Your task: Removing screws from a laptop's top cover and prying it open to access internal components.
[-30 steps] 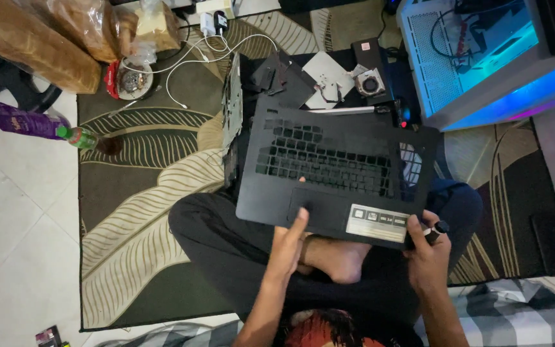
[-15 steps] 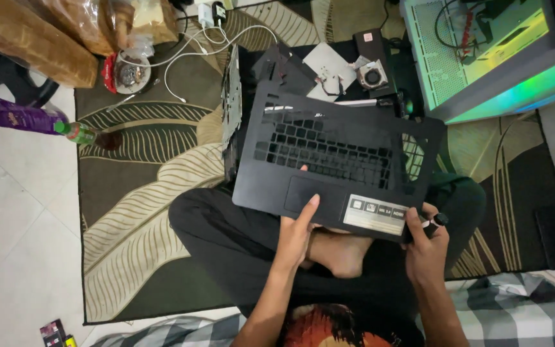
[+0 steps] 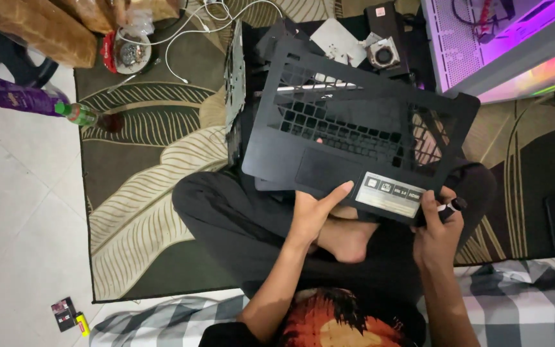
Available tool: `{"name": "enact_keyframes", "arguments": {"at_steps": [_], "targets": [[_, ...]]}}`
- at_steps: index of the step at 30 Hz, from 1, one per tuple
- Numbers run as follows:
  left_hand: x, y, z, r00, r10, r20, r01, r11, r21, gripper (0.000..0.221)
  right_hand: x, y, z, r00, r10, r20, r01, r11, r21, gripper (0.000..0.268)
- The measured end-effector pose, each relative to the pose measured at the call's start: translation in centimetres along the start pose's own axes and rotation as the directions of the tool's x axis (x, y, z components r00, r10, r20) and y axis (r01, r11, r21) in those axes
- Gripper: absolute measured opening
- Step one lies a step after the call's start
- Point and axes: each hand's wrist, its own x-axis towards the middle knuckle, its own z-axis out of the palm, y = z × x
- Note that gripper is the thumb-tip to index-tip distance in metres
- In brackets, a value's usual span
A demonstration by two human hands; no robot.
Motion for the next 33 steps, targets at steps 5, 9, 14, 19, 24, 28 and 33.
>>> {"name": "enact_keyframes", "arguments": {"at_steps": [5,9,14,19,24,28,33], "targets": [[-0.2,-0.2,0.3,0.996,0.073,0.051,-0.075,0.997,0.034,0.084,0.2,0.9,-0.5,0.999,-0.008,-0.035,0.010,0.999,0.035,0.017],[-1.0,1.3,2.5,0.985,-0.108,-0.133,0.093,0.989,-0.118,0.066,0.1,0.4,-0.1,0.999,-0.031,-0.025,0.031,1.000,0.001,0.013],[-0.2,0.0,1.2,0.981,-0.165,-0.104,0.148,0.977,-0.153,0.053,-0.9,-2.4,1.6,1.000,0.007,-0.011,-0.007,1.000,0.029,0.014],[0.0,0.7,1.4,0.979,-0.169,-0.115,0.164,0.985,-0.059,0.052,-0.8,-3.2,2.1,1.000,0.009,0.006,-0.009,0.999,0.043,0.015],[0.6,-4.4,-0.1,0.983,-0.153,-0.100,0.112,0.937,-0.331,0.040,-1.1,-3.2,2.3,1.000,0.026,0.002,-0.026,0.999,0.046,0.016],[0.2,1.3,1.0,0.990,-0.108,-0.093,0.077,0.952,-0.295,0.031,-0.6,-1.8,1.1,0.999,0.024,0.049,-0.025,1.000,0.013,0.018],[0.3,-2.4,-0.9,0.991,-0.101,-0.087,0.086,0.984,-0.158,0.034,-0.6,-1.5,1.2,0.998,0.029,0.055,-0.032,0.998,0.056,0.018]]}}
